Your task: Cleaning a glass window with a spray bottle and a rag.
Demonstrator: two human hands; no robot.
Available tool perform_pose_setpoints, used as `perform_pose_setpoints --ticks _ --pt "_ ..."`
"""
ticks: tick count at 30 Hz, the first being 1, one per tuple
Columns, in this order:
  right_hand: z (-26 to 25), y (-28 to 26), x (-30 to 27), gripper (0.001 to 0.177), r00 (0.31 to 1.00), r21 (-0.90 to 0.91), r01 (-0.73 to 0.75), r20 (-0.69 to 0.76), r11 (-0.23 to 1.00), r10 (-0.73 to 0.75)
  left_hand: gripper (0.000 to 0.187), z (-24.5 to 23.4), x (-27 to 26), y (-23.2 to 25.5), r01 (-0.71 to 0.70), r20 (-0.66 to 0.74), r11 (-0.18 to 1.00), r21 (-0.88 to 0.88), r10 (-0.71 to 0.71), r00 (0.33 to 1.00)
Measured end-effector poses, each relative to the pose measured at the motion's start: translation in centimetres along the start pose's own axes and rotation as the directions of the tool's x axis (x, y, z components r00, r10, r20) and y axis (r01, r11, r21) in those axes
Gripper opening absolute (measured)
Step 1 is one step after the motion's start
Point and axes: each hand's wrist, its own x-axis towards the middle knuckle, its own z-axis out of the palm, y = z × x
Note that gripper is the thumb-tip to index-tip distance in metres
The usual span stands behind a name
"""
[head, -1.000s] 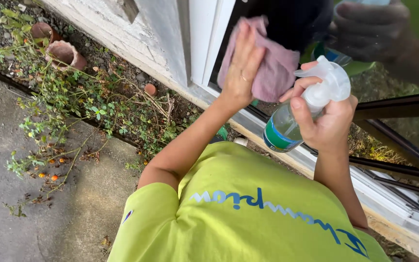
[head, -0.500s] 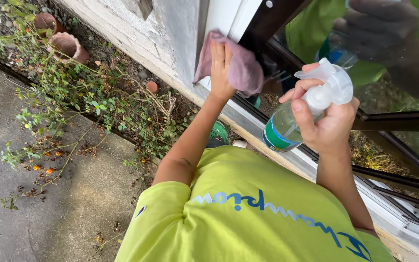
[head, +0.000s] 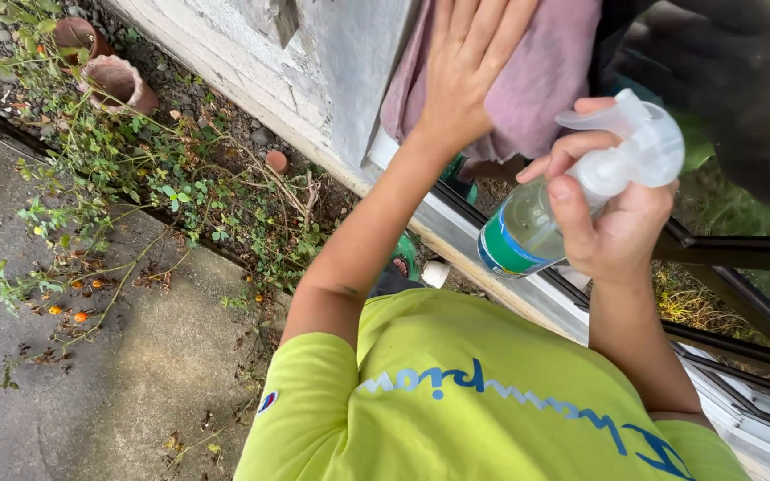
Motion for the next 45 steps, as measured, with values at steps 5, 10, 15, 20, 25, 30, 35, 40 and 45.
perform_pose_setpoints --ticks 5,10,15,20,25,30,35,40,45 --pt "-0.8 0.6 -0.4 0.041 0.999 -0.035 -0.038 0.000 0.999 0.038 0.055 -0.9 -0.1 3.9 0.070 -0.312 0.986 0.150 -0.020 0.950" --pt "-0.7 0.3 0.2 0.046 0.998 -0.024 -0.058 -0.037 0.998 0.058 0.049 1.2 2.8 3.6 0.087 -0.354 0.996 0.023 -0.074 0.932" --pt "-1.4 0.8 -0.3 0.043 0.998 -0.042 -0.019 -0.065 0.999 0.017 0.049 0.1 3.1 2.5 0.011 -0.177 0.992 0.122 0.011 0.984" --pt "-0.4 -1.0 0.7 0.050 0.997 -0.013 0.012 -0.073 1.000 -0.013 0.052 -2.2 1.9 1.1 -0.104 -0.214 0.982 0.158 0.136 0.967" --pt "-0.4 -0.5 0.2 0.046 0.998 -0.022 -0.004 -0.057 1.000 0.003 0.055 -2.3 3.3 -0.2 -0.176 -0.068 0.961 0.216 0.194 0.979" --pt "0.1 -0.7 0.6 0.046 1.000 0.006 -0.001 -0.018 1.000 0.002 0.050 -3.9 -0.2 0.7 -0.097 -0.161 0.980 0.177 0.126 0.979" --pt "1.0 0.1 1.9 0.052 1.000 -0.032 -0.016 0.020 0.999 0.017 0.053 -3.3 -6.5 -0.2 0.067 -0.204 0.997 0.035 -0.059 0.977" --pt "1.6 0.4 3.2 0.046 0.999 -0.140 0.031 0.044 0.990 -0.025 0.069 -4.5 -6.3 2.2 0.240 -0.244 0.969 -0.064 -0.249 0.937" --pt "1.0 1.8 3.1 0.043 0.998 -0.093 -0.056 0.006 0.994 0.057 0.070 -4.6 -4.8 2.9 0.227 -0.227 0.966 -0.127 -0.251 0.941"
